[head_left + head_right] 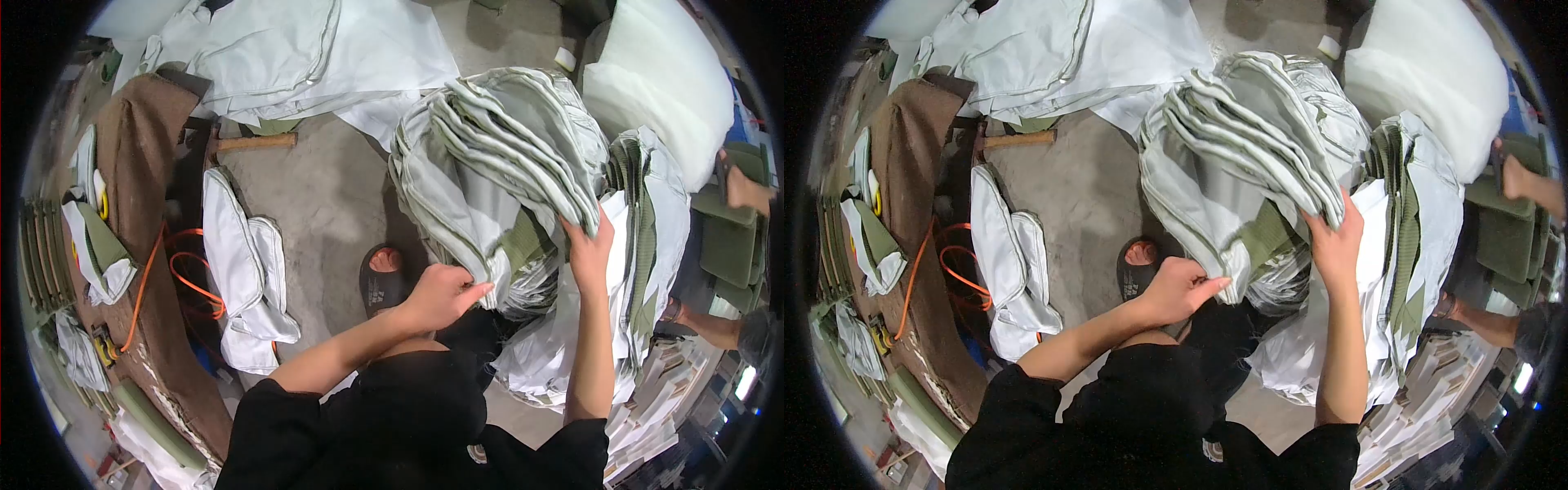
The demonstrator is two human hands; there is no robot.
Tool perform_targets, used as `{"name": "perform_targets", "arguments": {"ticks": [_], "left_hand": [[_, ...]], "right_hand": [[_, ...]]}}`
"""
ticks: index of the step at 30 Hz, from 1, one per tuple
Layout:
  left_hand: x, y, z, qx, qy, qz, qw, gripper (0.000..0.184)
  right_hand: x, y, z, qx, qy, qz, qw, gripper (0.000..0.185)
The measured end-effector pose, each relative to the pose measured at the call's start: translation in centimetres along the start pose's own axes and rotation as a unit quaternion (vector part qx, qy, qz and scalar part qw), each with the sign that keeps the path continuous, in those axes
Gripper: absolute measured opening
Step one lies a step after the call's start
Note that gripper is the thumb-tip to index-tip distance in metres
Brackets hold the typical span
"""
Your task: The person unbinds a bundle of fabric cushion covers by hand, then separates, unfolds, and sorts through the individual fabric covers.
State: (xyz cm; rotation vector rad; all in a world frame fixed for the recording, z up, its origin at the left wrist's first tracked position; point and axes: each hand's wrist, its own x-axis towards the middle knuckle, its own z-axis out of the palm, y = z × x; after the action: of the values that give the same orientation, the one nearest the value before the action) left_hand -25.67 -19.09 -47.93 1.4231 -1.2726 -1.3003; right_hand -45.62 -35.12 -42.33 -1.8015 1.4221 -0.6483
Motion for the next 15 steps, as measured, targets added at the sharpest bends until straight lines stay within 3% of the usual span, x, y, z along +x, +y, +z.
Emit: {"name": "perform_targets", "arguments": {"ticks": [4, 7, 10, 13, 15], "left_hand": [[-0.1, 0.6, -0.4, -0.010, -0.088, -0.001, 0.996, 0.035], [-0.2, 0.2, 0.2, -0.047, -0.092, -0.023, 0.994, 0.034], [-1.3, -2.5, 1.4, -0.165, -0.087, -0.111, 0.976, 0.038], [-1.3, -3.2, 0.1, -0.346, 0.015, -0.249, 0.905, 0.039], [-1.4, -3.0, -1.2, -0.372, 0.113, -0.244, 0.889, 0.038]], "right_hand": [[-2.2, 0.3, -1.1, 0.007, -0.027, 0.005, 1.000, 0.042], [-3.4, 0.2, 0.4, -0.025, -0.024, -0.006, 0.999, 0.049], [-4.8, -1.8, 1.3, -0.117, -0.075, -0.059, 0.988, 0.061], [-6.2, -2.1, 2.5, -0.237, -0.094, -0.160, 0.953, 0.072], [-7.0, -2.1, 3.3, -0.293, -0.087, -0.205, 0.930, 0.077]]}}
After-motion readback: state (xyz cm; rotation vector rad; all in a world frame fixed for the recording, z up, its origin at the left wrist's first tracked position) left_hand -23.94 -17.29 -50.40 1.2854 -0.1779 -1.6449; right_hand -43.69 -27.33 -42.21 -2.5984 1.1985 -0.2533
